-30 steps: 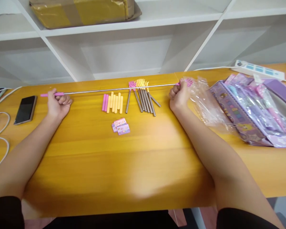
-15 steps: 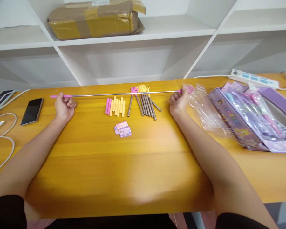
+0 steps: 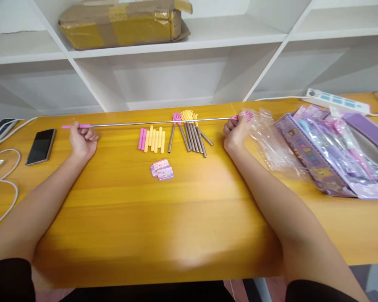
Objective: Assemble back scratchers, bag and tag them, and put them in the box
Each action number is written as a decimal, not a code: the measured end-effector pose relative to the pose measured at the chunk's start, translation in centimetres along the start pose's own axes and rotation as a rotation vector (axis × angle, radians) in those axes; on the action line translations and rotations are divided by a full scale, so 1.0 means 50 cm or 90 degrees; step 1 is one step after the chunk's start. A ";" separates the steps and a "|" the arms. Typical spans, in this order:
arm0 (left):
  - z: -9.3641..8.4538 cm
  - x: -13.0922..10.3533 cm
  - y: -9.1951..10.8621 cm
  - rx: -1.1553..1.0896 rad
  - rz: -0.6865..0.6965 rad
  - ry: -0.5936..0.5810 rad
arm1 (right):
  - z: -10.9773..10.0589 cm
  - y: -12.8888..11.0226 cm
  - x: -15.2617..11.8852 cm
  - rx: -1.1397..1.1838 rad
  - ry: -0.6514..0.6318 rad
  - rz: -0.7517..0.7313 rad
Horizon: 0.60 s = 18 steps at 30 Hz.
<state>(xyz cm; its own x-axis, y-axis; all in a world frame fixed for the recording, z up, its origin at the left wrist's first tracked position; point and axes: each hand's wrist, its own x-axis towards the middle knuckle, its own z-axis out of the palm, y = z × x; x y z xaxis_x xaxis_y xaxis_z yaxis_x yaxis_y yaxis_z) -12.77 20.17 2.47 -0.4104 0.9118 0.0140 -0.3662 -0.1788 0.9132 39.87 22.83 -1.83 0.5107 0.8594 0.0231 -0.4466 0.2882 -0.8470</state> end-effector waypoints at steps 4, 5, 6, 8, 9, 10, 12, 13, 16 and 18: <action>0.004 -0.002 0.001 -0.002 0.000 0.006 | 0.001 0.004 -0.001 -0.019 0.019 -0.040; 0.006 -0.003 0.001 0.001 0.001 0.008 | -0.001 0.006 -0.001 -0.024 0.019 -0.036; 0.008 -0.005 -0.001 0.002 0.001 0.010 | -0.003 0.008 0.000 -0.027 0.015 -0.032; 0.010 -0.007 -0.003 0.000 0.006 0.016 | -0.010 0.012 0.004 -0.030 -0.003 -0.036; 0.009 -0.007 -0.003 0.001 0.008 0.019 | -0.014 0.014 0.006 -0.030 -0.018 -0.041; 0.008 -0.006 -0.003 0.004 0.008 0.019 | -0.018 0.014 0.009 -0.029 -0.033 -0.046; 0.004 -0.003 0.002 0.010 0.006 0.010 | -0.024 0.010 0.015 -0.026 -0.041 -0.045; 0.004 -0.003 0.006 0.011 0.008 0.003 | -0.023 0.005 0.017 -0.023 -0.033 -0.037; 0.033 -0.028 0.013 -0.018 0.081 0.012 | 0.003 -0.010 -0.005 -0.002 0.013 -0.018; 0.081 -0.083 0.002 -0.041 0.154 0.024 | 0.047 -0.012 -0.060 0.026 0.007 -0.034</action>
<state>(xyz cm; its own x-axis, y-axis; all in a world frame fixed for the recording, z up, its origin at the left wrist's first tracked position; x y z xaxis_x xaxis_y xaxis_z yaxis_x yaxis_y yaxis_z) -7.72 17.87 4.16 -0.5232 0.8253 0.2123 -0.3058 -0.4144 0.8572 36.87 21.05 -0.12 0.5431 0.8374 0.0620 -0.4473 0.3510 -0.8227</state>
